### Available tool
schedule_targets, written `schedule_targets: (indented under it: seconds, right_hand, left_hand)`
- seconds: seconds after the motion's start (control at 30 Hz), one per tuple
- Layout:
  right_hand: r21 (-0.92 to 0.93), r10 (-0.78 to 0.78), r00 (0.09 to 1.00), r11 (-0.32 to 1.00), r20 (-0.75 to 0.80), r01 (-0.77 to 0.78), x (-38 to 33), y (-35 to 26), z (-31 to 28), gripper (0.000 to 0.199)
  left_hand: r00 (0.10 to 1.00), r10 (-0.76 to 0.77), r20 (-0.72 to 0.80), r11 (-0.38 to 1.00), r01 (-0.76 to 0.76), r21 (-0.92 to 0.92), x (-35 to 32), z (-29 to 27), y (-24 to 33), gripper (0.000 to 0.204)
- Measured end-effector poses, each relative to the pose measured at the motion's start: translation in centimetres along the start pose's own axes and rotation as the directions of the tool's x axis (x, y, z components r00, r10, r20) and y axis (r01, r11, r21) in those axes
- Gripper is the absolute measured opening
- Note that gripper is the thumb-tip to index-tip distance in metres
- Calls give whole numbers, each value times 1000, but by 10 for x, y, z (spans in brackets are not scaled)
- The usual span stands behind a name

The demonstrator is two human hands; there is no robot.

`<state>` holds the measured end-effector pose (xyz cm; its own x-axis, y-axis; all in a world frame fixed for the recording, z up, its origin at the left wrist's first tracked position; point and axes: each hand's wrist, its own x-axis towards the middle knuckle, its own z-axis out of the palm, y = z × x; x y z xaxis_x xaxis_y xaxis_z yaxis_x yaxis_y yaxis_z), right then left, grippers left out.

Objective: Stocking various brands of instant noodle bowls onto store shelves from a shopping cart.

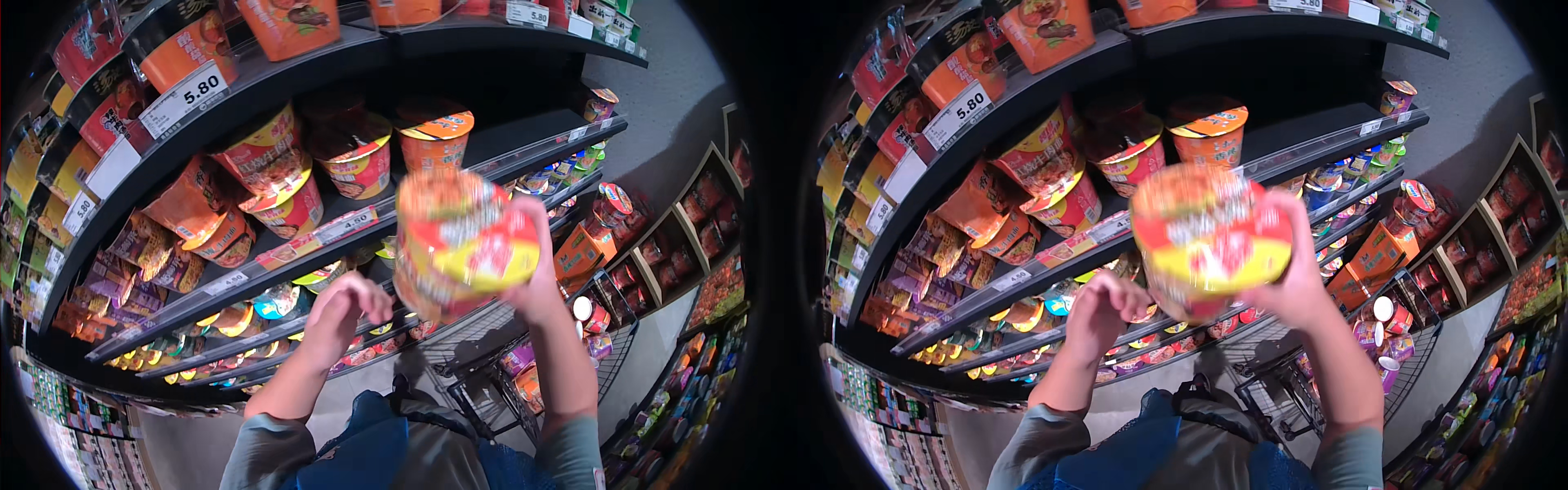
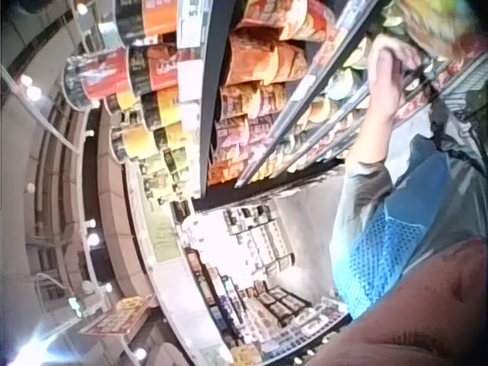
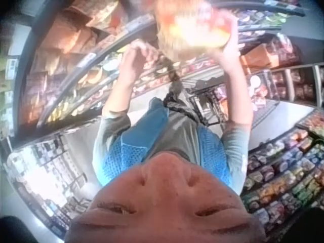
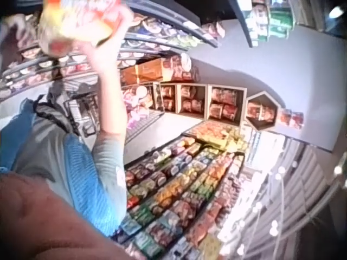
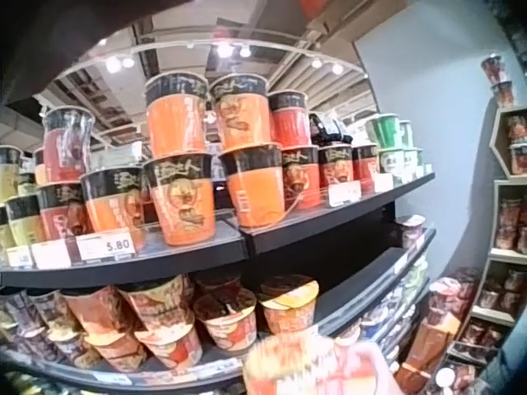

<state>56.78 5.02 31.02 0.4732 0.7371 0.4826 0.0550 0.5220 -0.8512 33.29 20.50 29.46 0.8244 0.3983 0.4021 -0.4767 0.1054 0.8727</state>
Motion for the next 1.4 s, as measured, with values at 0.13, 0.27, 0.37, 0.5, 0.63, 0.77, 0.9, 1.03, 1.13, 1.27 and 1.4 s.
schedule_targets:
  seconds: [0.13,0.27,0.37,0.5,0.63,0.77,0.9,1.03,1.13,1.27,1.4]
  right_hand:
    - [107,-106,994,989,37,102,83,-19,46,82]
    - [-36,-190,982,981,-10,190,132,-2,71,77]
    - [-304,-149,987,945,-65,123,163,7,84,81]
    - [-579,-91,992,815,-90,22,213,29,102,81]
    - [-732,227,972,671,52,-117,279,40,109,71]
    - [-867,-359,858,203,367,456,325,99,105,60]
    - [-785,-273,887,416,373,459,335,98,104,59]
    - [-693,-193,910,596,367,406,343,91,109,58]
    - [-642,-159,922,675,354,363,329,76,81,57]
    - [-903,-34,944,279,329,326,210,1,-8,62]
    - [-842,4,974,503,228,195,74,-66,-130,52]
  left_hand:
    - [998,-53,38,998,54,-38,-35,-35,0,45]
    - [975,-214,54,975,217,-56,-70,-63,-34,41]
    - [953,-298,52,954,299,-17,-86,-71,-47,40]
    - [928,-359,102,932,361,-3,-104,-78,-61,39]
    - [911,-389,140,921,385,54,-117,-79,-72,29]
    - [900,-429,75,903,428,39,-131,-81,-77,27]
    - [910,-414,17,910,414,23,-138,-83,-74,33]
    - [908,-419,3,905,418,-85,-143,-81,-87,36]
    - [884,-466,48,881,468,-67,-135,-76,-104,37]
    - [856,-510,78,857,499,127,-120,-58,-136,36]
    - [821,-567,71,816,548,185,-100,-32,-186,26]
